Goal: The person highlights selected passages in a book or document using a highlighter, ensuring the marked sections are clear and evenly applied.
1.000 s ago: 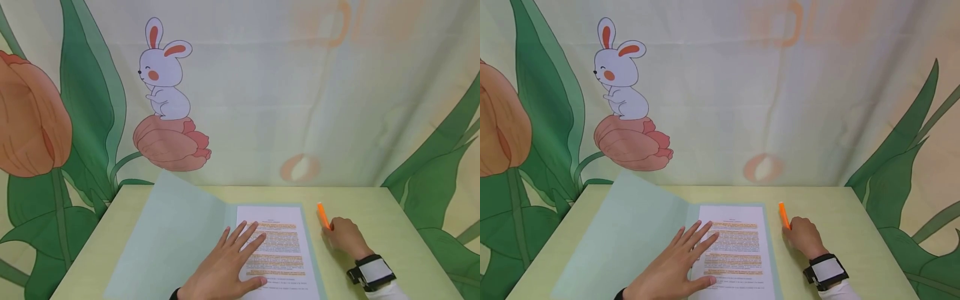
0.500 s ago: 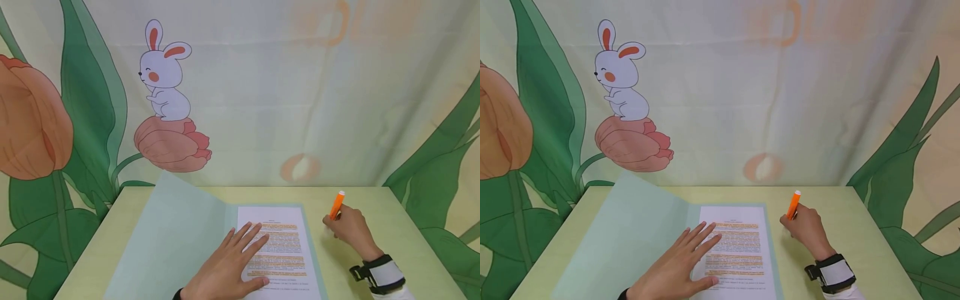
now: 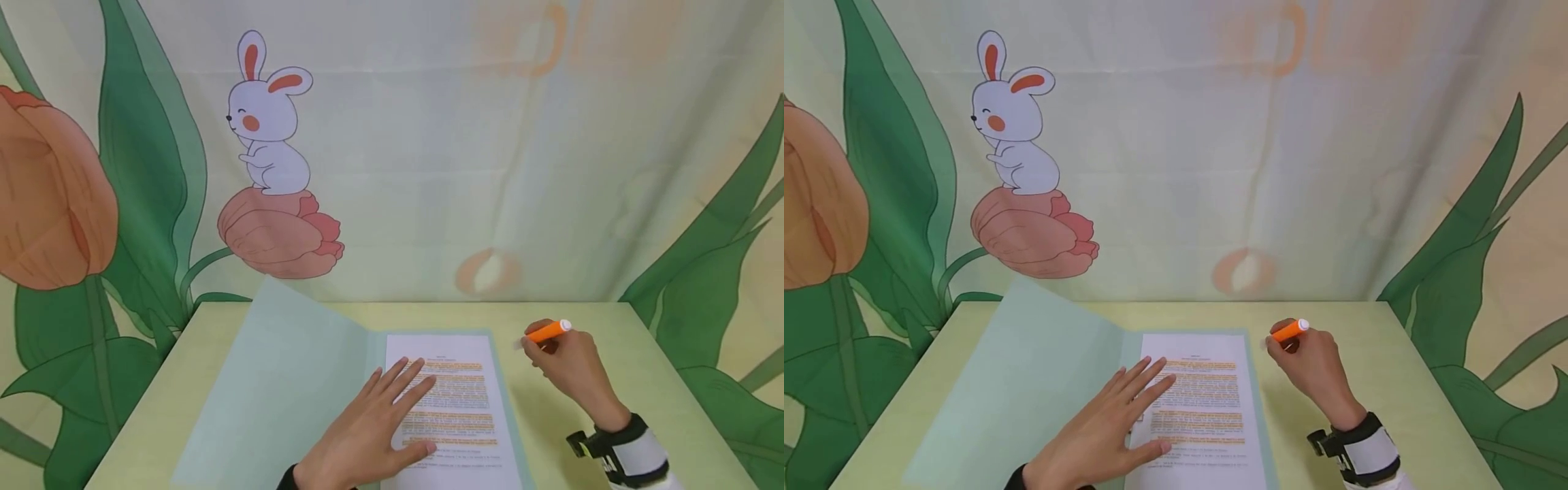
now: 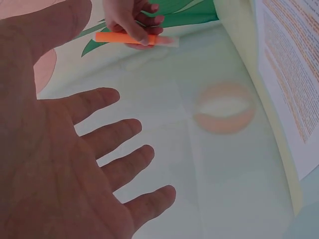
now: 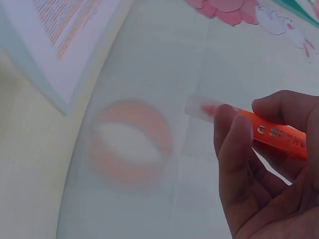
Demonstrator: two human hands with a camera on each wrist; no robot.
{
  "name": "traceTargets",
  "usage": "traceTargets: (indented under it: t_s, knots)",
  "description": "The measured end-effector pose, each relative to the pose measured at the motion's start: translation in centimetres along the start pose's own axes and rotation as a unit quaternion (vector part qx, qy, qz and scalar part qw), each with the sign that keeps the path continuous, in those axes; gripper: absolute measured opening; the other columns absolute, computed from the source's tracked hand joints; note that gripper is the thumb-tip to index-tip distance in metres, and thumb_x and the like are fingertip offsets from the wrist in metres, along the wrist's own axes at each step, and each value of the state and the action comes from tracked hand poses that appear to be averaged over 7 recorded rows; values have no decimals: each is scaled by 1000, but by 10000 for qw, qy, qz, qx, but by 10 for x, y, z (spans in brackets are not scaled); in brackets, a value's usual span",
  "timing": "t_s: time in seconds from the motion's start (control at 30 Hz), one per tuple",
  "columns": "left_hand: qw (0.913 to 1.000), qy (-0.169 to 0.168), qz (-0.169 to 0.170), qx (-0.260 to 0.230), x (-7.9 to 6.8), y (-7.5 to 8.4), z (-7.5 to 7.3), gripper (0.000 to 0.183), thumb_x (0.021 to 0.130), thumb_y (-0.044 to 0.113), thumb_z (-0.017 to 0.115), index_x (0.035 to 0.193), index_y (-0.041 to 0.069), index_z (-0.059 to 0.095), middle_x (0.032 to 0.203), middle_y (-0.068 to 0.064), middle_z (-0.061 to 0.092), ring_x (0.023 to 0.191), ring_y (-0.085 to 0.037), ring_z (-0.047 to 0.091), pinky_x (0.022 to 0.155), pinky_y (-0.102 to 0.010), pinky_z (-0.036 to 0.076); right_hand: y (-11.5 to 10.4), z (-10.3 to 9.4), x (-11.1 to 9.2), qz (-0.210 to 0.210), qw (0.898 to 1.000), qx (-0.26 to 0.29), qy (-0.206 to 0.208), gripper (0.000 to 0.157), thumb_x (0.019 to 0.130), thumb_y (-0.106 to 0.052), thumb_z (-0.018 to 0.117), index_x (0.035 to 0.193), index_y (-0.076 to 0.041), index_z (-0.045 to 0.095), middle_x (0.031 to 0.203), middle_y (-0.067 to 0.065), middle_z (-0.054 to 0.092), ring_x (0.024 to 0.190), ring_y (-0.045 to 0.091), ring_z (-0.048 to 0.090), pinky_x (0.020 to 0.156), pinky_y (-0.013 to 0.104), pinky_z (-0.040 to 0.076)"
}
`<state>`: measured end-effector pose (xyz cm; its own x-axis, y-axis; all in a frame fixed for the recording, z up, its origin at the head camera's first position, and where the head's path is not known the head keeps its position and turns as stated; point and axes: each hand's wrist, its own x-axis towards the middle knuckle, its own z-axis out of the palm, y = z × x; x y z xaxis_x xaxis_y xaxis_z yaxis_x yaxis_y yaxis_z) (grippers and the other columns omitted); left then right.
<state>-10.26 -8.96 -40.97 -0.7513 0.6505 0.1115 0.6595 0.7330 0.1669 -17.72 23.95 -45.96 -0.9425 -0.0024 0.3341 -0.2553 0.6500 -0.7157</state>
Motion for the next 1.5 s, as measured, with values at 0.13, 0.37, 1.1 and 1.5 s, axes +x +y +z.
traceTargets:
  t_s: [0.13, 0.37, 1.1, 1.5]
  knots:
    - [10000, 86, -35, -8, 1, 0, 0, 75, 94, 61, 50, 156, 28, 25, 166, 5, 17, 154, -23, 17, 121, -54, 23, -14, -4, -7, -261, 9970, 722, 117, 19, 88, -23, 74, 102, -11, 70, 79, 5, 73, 60, 8, 64, 53, 25, 54]
    - [9979, 651, -20, -20, 0, 1, 0, 83, 89, 59, 60, 157, 27, 23, 167, 7, 11, 154, -30, 14, 120, -61, 15, -37, -7, -18, -387, 9822, 1829, 164, 16, 90, -22, 72, 103, -13, 70, 92, 7, 74, 70, 11, 69, 56, 31, 58]
    - [9626, 2389, 1066, -704, 10, 27, -20, 65, 94, 40, 63, 149, 14, 38, 142, -2, 55, 128, -17, 55, 102, -35, 51, -92, 1, -58, -1890, 9226, 3320, -530, 20, 88, 10, 63, 98, -7, 66, 76, 4, 65, 55, 13, 59, 45, 28, 50]
    - [9351, 2917, 1968, -432, 17, 36, -16, 31, 95, 34, 65, 116, 12, 62, 105, 4, 65, 95, -6, 62, 84, -16, 51, -107, 8, -70, -2269, 8810, 4018, -1042, 26, 85, 19, 56, 94, -4, 63, 74, 12, 64, 54, 19, 57, 46, 25, 49]
